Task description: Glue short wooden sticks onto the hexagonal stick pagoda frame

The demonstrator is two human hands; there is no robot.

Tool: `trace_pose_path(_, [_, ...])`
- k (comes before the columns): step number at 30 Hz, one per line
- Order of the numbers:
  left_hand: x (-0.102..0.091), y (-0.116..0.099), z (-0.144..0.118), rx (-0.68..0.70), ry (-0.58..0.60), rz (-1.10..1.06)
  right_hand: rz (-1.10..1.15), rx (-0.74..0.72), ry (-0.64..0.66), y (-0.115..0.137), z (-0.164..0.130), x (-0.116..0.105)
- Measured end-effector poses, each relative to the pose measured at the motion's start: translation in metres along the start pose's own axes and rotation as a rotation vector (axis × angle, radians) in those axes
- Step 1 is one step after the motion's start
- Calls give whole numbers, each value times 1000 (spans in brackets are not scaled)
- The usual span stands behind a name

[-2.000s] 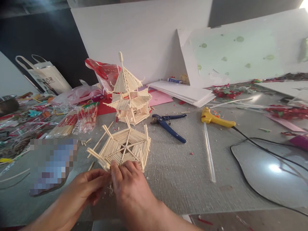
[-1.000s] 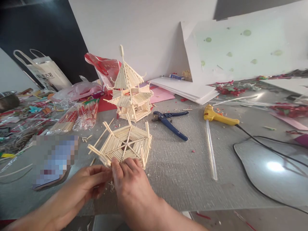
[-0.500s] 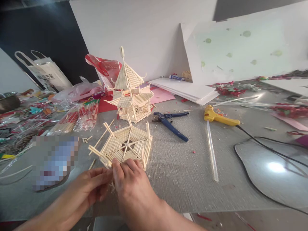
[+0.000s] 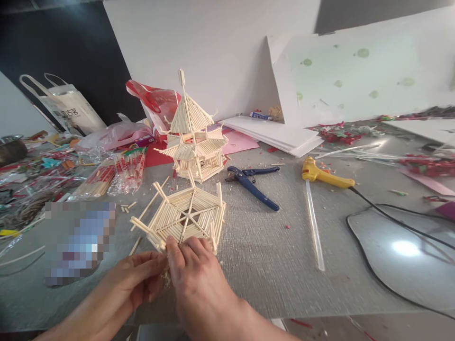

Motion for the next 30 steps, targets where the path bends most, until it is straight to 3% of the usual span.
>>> trace_pose_path(9, [-1,-7,1,-18,19,97,-2,-43,-35,3,0,-2])
trace_pose_path(22, [-8,-7,-2,34,-93,137,8,-24,-18,5,1,-4])
trace_pose_path(26, [-17,-6,-13,34,-122,126,-12,-59,-73,20,-19,-36])
trace_pose_path(30, [-17,-4,-28,-4,-68,74,-174,-5,-81,-1,-36,-98])
Point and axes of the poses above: each hand's wrist, its own z-axis towards the middle knuckle, its own x-axis out of the palm, y = z × x, the point moved 7 cm from there along z, towards the middle knuckle, and after that the axes turned 6 degrees about z, right-handed, at the moved point
